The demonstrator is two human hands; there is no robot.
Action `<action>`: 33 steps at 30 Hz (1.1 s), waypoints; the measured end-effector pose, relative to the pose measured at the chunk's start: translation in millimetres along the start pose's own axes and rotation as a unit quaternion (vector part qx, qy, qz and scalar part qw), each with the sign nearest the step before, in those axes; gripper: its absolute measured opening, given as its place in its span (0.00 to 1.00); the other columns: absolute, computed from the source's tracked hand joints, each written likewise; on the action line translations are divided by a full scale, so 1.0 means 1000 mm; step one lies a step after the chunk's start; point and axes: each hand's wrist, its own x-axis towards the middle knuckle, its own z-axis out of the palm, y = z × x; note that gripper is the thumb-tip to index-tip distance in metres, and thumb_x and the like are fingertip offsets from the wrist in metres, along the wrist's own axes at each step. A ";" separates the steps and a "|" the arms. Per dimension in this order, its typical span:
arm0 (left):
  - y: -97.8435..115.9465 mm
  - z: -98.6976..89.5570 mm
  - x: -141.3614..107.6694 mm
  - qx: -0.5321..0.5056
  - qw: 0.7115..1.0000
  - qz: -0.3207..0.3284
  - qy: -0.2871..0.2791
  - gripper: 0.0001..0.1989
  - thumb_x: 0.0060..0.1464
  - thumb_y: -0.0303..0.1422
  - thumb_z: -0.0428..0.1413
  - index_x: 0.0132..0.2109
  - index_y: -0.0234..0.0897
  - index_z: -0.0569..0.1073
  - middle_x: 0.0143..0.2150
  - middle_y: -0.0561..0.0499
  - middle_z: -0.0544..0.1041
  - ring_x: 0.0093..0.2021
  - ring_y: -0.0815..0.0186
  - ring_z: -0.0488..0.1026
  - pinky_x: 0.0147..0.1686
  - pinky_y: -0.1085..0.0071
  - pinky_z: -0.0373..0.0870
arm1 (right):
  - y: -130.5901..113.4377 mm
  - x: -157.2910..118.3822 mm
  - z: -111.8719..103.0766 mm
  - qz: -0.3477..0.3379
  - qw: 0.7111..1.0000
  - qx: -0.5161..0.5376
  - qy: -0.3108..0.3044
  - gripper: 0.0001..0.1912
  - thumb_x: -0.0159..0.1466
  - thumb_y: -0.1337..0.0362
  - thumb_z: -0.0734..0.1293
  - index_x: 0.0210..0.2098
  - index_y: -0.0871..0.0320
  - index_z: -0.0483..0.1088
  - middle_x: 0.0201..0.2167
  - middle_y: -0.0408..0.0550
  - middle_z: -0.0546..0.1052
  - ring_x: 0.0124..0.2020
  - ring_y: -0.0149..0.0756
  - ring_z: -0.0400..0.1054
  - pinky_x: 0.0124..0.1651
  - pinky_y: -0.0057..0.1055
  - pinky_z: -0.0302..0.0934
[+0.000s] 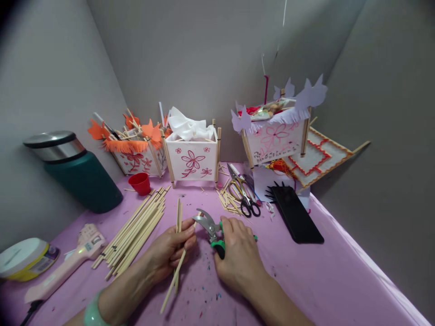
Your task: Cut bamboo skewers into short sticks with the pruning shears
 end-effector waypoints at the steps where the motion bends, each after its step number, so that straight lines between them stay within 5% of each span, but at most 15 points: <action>1: 0.000 0.000 0.000 0.002 1.000 0.000 -0.001 0.14 0.52 0.38 0.61 0.40 0.38 0.66 0.19 0.63 0.62 0.13 0.79 0.39 0.11 0.78 0.34 | -0.001 0.000 -0.001 0.004 1.000 -0.003 -0.005 0.32 0.52 0.69 0.65 0.57 0.65 0.62 0.51 0.61 0.71 0.52 0.53 0.63 0.53 0.47 0.57; 18: 0.001 -0.002 -0.001 0.000 1.000 0.012 0.006 0.22 0.52 0.36 0.61 0.54 0.38 0.68 0.18 0.63 0.60 0.13 0.78 0.41 0.12 0.78 0.33 | 0.001 0.004 -0.001 0.029 0.999 -0.009 -0.036 0.04 0.57 0.68 0.64 0.32 0.57 0.65 0.31 0.50 0.76 0.33 0.42 0.70 0.35 0.34 0.56; 25: 0.003 0.000 -0.001 0.000 1.000 0.011 0.013 0.21 0.51 0.37 0.62 0.51 0.37 0.69 0.19 0.63 0.62 0.13 0.79 0.40 0.12 0.78 0.35 | -0.002 0.001 -0.005 0.009 1.000 0.008 -0.011 0.18 0.53 0.70 0.65 0.45 0.59 0.67 0.45 0.57 0.74 0.46 0.48 0.67 0.46 0.38 0.59; 33: 0.002 0.004 -0.002 0.023 1.000 0.002 0.016 0.18 0.51 0.40 0.62 0.46 0.36 0.71 0.17 0.63 0.60 0.14 0.78 0.39 0.12 0.79 0.35 | -0.002 -0.001 -0.005 0.003 1.000 0.005 -0.022 0.28 0.52 0.70 0.66 0.54 0.63 0.63 0.47 0.59 0.72 0.49 0.51 0.64 0.52 0.44 0.57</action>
